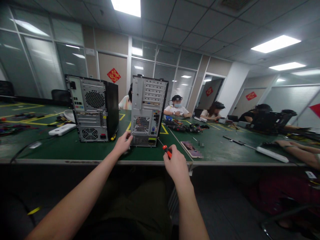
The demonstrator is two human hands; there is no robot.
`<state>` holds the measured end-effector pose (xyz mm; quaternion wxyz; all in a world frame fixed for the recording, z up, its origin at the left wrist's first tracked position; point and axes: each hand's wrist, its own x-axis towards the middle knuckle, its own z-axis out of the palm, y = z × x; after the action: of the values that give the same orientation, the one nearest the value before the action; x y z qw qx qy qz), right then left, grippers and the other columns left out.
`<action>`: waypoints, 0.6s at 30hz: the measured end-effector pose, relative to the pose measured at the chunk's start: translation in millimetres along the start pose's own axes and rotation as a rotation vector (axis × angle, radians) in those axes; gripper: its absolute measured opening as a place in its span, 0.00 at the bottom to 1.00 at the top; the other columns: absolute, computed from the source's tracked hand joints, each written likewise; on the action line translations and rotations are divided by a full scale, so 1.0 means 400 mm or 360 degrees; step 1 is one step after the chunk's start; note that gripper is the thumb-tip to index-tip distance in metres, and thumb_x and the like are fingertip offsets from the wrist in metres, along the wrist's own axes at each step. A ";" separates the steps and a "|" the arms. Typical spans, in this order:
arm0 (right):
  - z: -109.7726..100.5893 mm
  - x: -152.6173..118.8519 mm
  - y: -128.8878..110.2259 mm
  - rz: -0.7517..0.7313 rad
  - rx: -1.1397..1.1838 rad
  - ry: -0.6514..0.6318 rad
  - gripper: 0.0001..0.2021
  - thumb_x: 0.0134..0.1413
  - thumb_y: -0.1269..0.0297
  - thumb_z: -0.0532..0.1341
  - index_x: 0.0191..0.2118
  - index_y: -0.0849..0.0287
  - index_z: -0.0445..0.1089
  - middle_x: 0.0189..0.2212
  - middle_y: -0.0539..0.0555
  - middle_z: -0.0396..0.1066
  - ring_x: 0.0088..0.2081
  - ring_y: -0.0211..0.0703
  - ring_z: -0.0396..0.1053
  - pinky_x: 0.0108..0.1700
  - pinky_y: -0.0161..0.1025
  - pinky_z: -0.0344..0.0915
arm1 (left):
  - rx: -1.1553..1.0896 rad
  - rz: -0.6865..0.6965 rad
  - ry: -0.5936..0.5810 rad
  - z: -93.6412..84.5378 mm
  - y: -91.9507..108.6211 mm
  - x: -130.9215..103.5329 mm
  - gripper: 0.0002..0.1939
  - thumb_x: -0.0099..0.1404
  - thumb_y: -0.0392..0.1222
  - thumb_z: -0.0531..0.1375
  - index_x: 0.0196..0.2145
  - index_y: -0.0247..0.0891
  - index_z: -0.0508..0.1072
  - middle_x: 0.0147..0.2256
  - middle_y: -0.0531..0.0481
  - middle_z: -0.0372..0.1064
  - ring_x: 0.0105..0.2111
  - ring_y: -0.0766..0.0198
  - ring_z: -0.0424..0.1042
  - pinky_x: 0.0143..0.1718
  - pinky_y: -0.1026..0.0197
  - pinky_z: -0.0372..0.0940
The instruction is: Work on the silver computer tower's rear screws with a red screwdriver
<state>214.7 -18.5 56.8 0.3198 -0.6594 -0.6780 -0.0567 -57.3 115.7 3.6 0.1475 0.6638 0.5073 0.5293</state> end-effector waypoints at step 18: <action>0.027 -0.017 -0.053 -0.0181 -0.0068 0.0083 0.06 0.64 0.67 0.58 0.45 0.60 0.69 0.38 0.58 0.72 0.38 0.47 0.71 0.39 0.38 0.61 | -0.0003 0.0010 0.0002 0.002 -0.008 0.006 0.11 0.71 0.42 0.54 0.45 0.39 0.73 0.45 0.43 0.78 0.46 0.55 0.75 0.51 0.55 0.67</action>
<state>190.6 -21.4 52.0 0.3194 -0.6248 -0.7045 -0.1065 -58.5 119.2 2.5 0.1461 0.6649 0.5048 0.5308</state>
